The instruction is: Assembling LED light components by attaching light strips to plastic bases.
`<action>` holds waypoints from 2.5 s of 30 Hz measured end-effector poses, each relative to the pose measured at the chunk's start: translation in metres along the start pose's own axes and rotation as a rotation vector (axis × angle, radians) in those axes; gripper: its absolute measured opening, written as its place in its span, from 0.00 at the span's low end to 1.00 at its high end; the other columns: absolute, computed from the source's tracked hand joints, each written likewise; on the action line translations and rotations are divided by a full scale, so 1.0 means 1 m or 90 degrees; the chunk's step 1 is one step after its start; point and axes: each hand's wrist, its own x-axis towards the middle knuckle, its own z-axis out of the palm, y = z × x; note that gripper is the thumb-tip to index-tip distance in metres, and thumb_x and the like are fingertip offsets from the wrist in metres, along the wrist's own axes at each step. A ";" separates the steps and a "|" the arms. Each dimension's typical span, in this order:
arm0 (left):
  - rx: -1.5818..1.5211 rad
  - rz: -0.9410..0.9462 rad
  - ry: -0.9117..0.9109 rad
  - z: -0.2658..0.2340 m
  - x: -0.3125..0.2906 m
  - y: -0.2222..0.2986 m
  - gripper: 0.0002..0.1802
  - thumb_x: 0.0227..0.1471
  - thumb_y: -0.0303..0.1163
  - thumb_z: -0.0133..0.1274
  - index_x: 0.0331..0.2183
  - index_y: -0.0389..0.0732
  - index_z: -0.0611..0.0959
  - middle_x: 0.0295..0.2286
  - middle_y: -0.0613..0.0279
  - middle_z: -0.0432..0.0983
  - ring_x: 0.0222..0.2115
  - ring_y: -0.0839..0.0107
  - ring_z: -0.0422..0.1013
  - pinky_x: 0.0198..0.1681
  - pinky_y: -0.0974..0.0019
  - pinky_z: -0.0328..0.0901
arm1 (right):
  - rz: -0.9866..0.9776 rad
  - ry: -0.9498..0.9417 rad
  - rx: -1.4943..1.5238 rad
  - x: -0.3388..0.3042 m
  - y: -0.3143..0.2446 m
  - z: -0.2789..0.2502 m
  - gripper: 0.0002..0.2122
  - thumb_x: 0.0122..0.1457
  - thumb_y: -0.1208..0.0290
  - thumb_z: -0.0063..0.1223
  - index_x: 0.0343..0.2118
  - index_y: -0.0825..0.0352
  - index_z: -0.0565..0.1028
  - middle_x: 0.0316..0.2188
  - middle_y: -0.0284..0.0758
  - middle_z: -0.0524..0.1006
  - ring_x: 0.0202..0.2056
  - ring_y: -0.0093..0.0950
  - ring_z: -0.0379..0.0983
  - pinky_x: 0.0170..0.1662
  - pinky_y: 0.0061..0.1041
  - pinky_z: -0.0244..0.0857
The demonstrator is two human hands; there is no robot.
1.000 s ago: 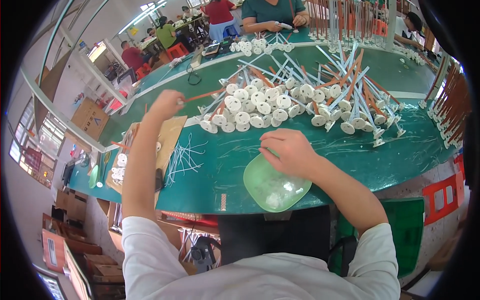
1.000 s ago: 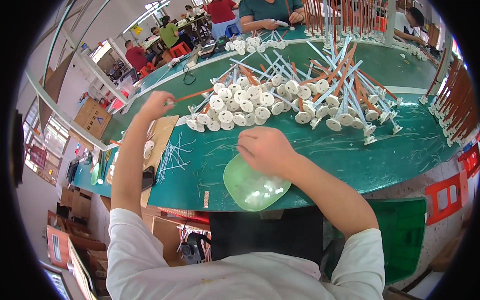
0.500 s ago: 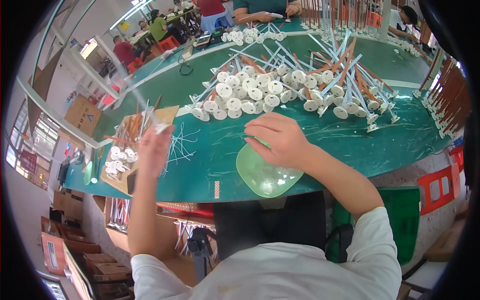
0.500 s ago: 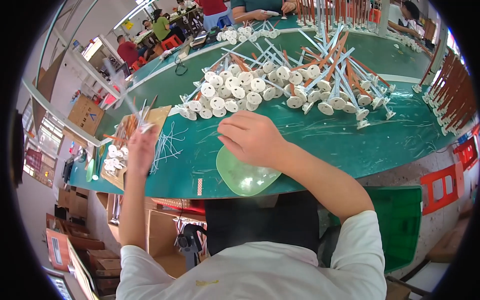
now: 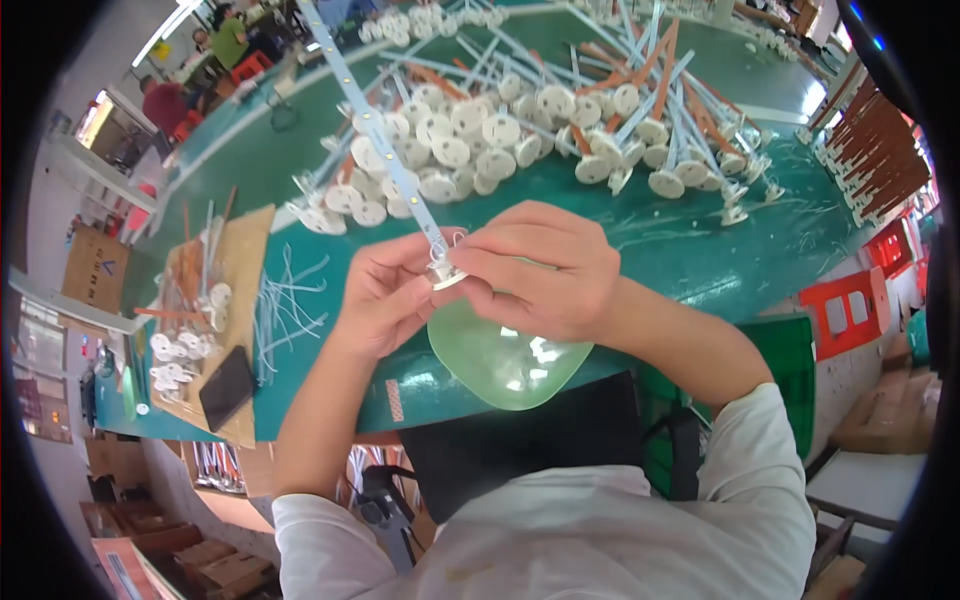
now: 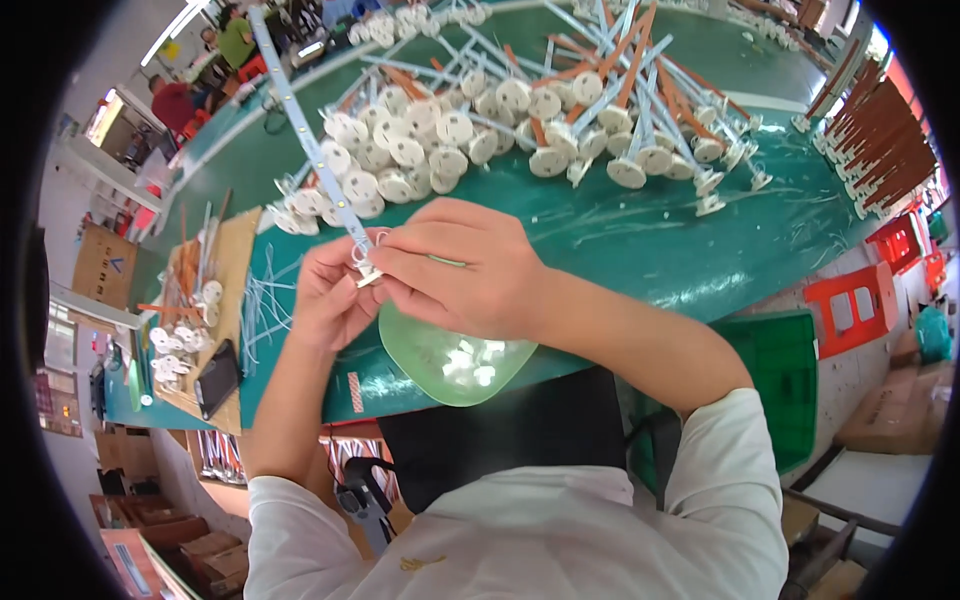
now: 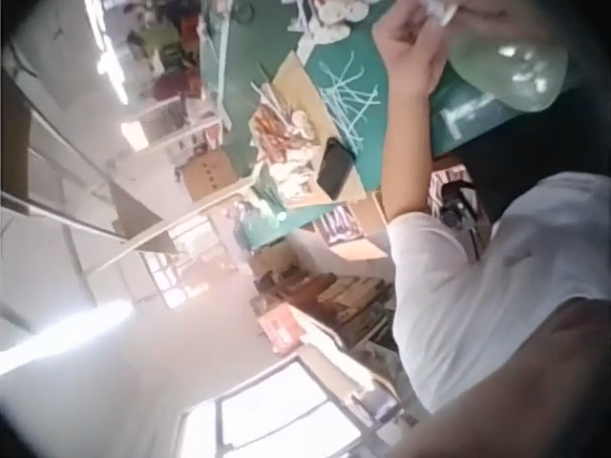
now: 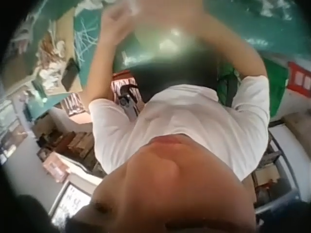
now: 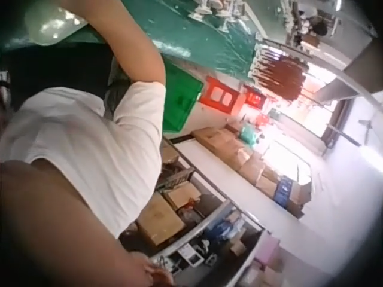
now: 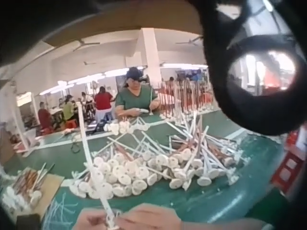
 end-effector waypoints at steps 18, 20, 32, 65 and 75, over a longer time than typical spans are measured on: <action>0.027 -0.052 0.013 -0.009 -0.008 -0.002 0.31 0.56 0.28 0.55 0.56 0.24 0.65 0.50 0.43 0.70 0.49 0.55 0.73 0.52 0.55 0.71 | 0.121 -0.096 0.071 -0.007 -0.002 0.006 0.12 0.43 0.82 0.65 0.34 0.69 0.81 0.29 0.37 0.80 0.27 0.32 0.76 0.28 0.24 0.70; 0.003 -0.040 0.012 -0.014 -0.006 -0.001 0.27 0.56 0.25 0.53 0.56 0.26 0.68 0.50 0.44 0.71 0.51 0.56 0.70 0.54 0.56 0.69 | 0.129 -0.088 0.061 -0.009 0.003 0.008 0.11 0.43 0.82 0.65 0.33 0.69 0.81 0.29 0.37 0.80 0.27 0.32 0.76 0.28 0.24 0.70; 0.171 0.120 0.206 -0.021 0.002 0.001 0.24 0.55 0.24 0.52 0.53 0.30 0.71 0.48 0.42 0.73 0.47 0.56 0.73 0.44 0.65 0.69 | 0.326 -0.556 0.047 -0.008 0.010 -0.016 0.10 0.47 0.73 0.62 0.32 0.72 0.80 0.27 0.43 0.78 0.29 0.39 0.77 0.34 0.33 0.72; 0.063 0.105 0.160 -0.007 0.000 -0.008 0.31 0.49 0.20 0.58 0.55 0.35 0.68 0.51 0.43 0.70 0.50 0.59 0.70 0.52 0.63 0.66 | 0.344 -0.391 0.133 -0.003 0.004 -0.010 0.04 0.53 0.77 0.56 0.32 0.66 0.79 0.27 0.37 0.79 0.30 0.37 0.76 0.35 0.30 0.70; 0.055 0.107 0.156 -0.002 -0.004 -0.007 0.35 0.47 0.19 0.59 0.56 0.36 0.66 0.54 0.43 0.65 0.55 0.53 0.66 0.59 0.57 0.61 | 0.394 -0.189 0.207 0.007 -0.002 -0.014 0.03 0.51 0.78 0.61 0.30 0.67 0.80 0.30 0.32 0.80 0.32 0.25 0.77 0.35 0.21 0.70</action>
